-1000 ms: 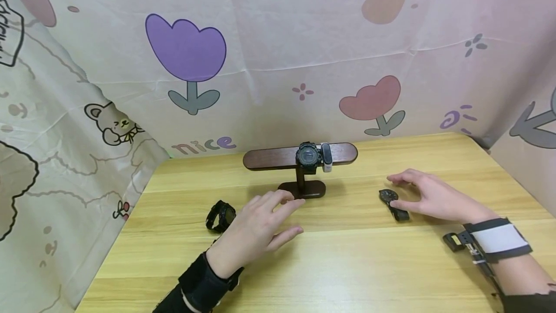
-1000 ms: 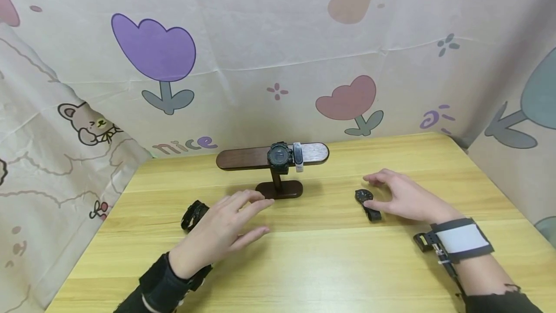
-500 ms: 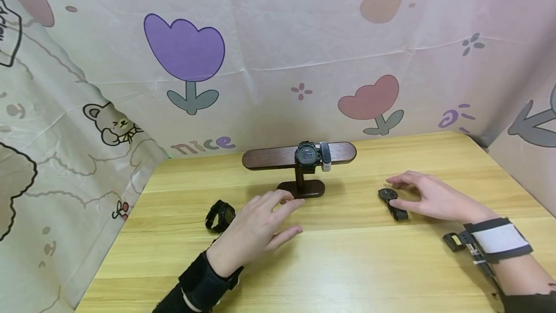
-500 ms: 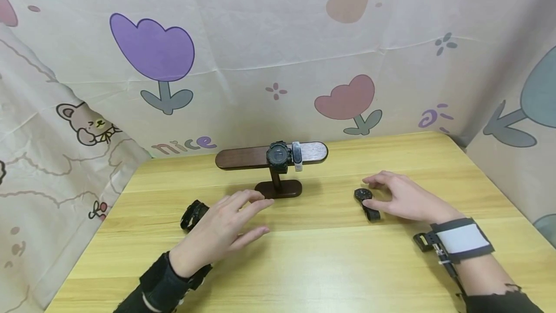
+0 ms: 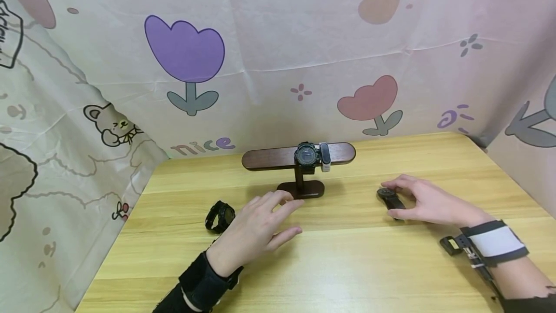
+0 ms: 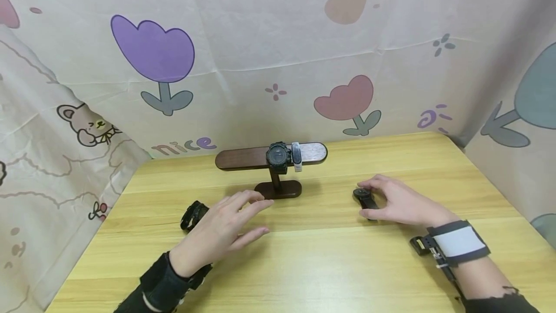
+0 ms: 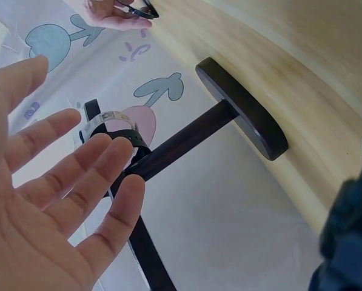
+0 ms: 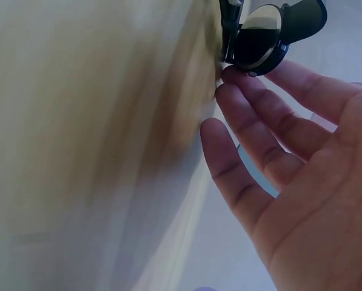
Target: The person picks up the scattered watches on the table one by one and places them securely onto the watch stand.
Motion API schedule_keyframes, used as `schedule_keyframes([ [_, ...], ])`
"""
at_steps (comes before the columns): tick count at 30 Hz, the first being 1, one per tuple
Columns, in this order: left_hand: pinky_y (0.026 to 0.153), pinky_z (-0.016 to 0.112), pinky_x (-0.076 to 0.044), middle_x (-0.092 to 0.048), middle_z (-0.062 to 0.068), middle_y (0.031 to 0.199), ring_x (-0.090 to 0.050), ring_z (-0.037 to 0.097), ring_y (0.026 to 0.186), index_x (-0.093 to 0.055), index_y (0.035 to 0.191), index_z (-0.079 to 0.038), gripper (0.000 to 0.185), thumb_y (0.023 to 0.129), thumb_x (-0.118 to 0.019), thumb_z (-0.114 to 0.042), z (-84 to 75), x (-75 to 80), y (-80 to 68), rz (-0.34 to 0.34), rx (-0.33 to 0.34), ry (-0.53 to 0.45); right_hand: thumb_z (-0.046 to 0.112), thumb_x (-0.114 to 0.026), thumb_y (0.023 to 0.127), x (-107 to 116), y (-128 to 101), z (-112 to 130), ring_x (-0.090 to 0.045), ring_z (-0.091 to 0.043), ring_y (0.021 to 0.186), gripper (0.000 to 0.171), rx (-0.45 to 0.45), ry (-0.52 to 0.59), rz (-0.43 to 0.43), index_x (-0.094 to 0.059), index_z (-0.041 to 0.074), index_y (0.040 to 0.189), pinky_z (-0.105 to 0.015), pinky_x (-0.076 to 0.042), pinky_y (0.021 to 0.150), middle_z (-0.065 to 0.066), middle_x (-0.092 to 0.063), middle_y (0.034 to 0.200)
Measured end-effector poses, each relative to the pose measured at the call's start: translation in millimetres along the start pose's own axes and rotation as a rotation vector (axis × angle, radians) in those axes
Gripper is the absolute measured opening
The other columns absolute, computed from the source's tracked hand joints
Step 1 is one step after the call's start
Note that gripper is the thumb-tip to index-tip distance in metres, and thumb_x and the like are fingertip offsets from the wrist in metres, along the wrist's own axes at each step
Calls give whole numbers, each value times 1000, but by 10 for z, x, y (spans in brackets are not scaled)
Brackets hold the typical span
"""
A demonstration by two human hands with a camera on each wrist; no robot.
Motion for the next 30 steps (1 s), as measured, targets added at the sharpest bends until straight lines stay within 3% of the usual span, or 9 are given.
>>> schedule_keyframes([
  [4,78,30,-58,-68,4,127,-64,13,93,-65,145,-17,52,100,-76,-40,10,-12,-3,7,1,-2,41,-87,89,-6,-4,-29,-64,-6,98,63,-9,28,6,-69,7,139,-30,-56,80,-1,-72,123],
  [8,80,31,-60,-68,4,129,-65,13,96,-64,145,-17,52,101,-76,-41,18,-19,-5,15,4,-3,33,-81,96,11,-12,-58,-57,0,89,52,-15,74,6,-69,5,138,-25,-50,71,0,-72,116],
  [22,81,31,-60,-68,4,129,-65,13,96,-64,145,-18,52,101,-74,-43,11,-10,-10,19,4,8,33,-84,92,-19,30,12,-51,2,79,52,-22,93,26,-72,1,131,-22,-47,67,11,-57,88],
  [30,77,29,-58,-67,4,128,-64,12,93,-65,144,-18,52,99,-78,-40,9,2,-14,12,8,-5,34,-89,86,-41,61,29,-51,2,80,63,-37,137,63,-69,-3,134,-22,-48,67,10,-58,89],
])
Point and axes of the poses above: each hand's wrist, its own y-axis towards the middle knuckle, its own x-axis out of the back of the hand, z = x × y, the point moved 5 cm from there along y, towards the middle knuckle
